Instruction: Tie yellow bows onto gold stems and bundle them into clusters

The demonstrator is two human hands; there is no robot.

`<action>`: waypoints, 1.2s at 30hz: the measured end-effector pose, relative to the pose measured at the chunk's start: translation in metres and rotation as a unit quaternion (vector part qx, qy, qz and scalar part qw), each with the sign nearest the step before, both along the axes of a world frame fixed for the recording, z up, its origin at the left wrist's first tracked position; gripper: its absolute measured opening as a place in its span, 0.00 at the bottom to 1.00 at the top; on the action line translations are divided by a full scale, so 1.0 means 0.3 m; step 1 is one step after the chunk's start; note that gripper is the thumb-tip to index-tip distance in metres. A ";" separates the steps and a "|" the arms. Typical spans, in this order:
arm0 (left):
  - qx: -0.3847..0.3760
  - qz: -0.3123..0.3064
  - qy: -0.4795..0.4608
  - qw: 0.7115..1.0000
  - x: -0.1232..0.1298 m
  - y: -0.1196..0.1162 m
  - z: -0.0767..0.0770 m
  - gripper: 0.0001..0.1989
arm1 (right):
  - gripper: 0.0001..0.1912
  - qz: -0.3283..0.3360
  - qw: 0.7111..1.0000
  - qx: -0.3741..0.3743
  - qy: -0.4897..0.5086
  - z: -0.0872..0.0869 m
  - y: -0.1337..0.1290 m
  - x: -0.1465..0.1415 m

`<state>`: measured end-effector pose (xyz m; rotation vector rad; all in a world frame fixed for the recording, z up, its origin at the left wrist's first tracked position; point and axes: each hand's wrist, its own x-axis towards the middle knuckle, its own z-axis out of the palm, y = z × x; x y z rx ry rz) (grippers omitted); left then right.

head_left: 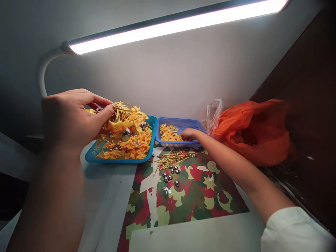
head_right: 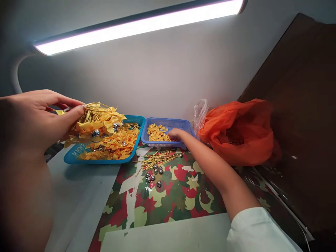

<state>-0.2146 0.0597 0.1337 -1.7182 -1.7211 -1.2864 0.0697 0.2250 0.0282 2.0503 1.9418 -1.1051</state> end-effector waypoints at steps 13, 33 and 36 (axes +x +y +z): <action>-0.039 0.013 0.040 0.998 0.029 -0.062 -0.009 0.10 | 0.18 0.025 0.932 0.350 0.092 0.055 -0.155 0.086; -0.174 0.085 0.156 0.969 -0.090 -0.482 -0.444 0.11 | 0.14 0.052 0.820 0.527 0.215 -0.244 -0.838 0.762; -0.192 0.063 0.151 0.968 -0.093 -0.509 -0.437 0.08 | 0.13 0.023 0.823 0.524 0.218 -0.264 -0.884 0.822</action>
